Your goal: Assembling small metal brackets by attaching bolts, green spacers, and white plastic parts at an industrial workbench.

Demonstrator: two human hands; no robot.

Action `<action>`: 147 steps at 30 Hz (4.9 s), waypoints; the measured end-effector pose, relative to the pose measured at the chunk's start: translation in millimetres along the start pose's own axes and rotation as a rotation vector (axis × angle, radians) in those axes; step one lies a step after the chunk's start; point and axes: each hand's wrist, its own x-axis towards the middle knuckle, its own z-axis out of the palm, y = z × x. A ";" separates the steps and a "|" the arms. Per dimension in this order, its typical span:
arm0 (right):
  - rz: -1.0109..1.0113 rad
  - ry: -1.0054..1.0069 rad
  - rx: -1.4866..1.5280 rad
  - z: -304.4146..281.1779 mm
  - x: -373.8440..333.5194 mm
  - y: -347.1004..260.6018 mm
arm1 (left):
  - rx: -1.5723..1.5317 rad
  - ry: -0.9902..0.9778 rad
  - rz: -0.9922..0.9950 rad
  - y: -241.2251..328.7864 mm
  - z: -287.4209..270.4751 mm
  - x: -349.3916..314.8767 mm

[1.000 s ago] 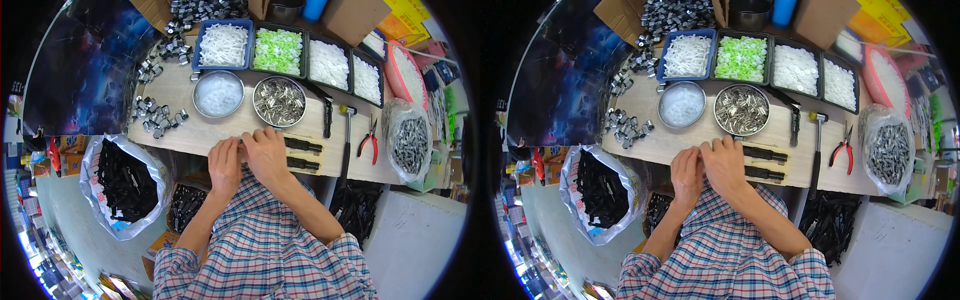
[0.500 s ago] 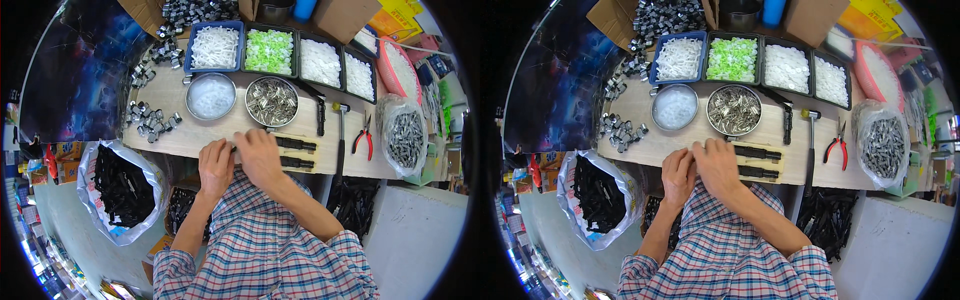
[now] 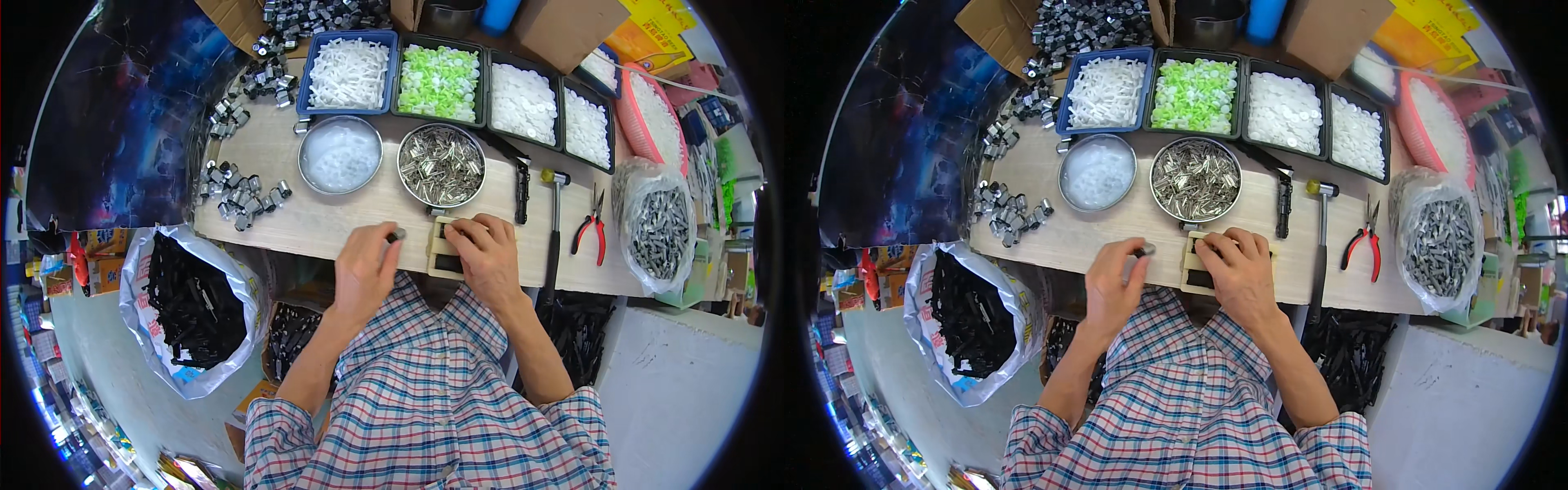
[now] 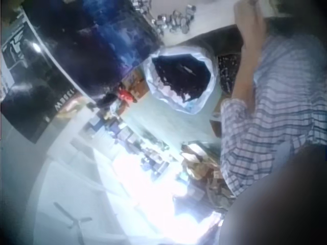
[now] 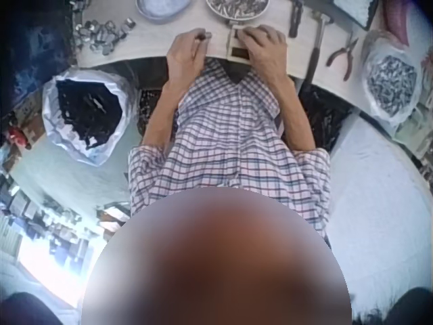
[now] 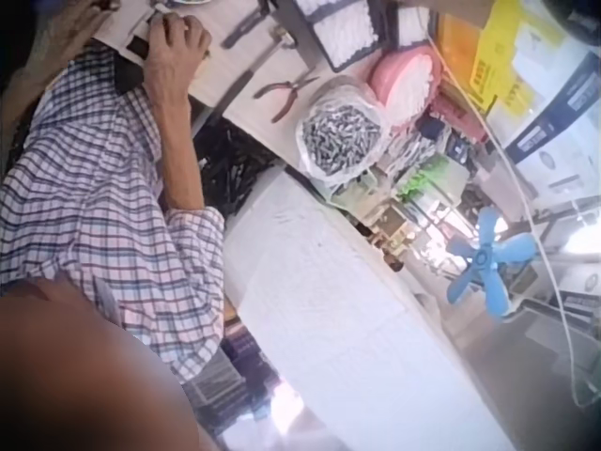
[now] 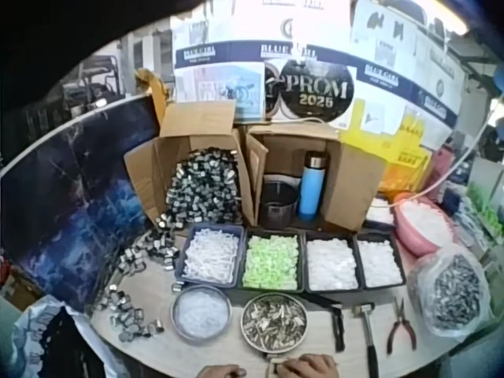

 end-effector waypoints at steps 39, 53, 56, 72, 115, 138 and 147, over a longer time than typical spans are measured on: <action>0.226 0.300 0.596 10.0 57.5 46.9 | 0.144 -0.229 0.443 21.1 31.0 -8.0; 0.660 0.358 1.062 -18.2 -59.6 -13.7 | 0.210 -0.311 0.554 5.8 34.5 -7.9; 0.679 0.370 1.065 -18.2 -62.8 -12.7 | 0.319 -0.362 0.530 2.4 28.3 -29.1; 0.619 0.344 1.084 -16.0 -52.0 -20.7 | 0.545 -0.096 0.119 3.9 71.5 86.1; 0.731 0.530 1.461 -4.5 -25.1 -37.1 | -0.649 -0.158 -0.454 67.7 45.1 9.5; 0.652 0.519 1.444 -4.0 -34.7 -31.6 | -0.553 -0.244 -0.407 77.0 33.8 14.7; 0.577 0.491 1.294 -5.6 -36.2 -24.2 | -0.346 -0.272 -0.202 74.2 28.4 17.9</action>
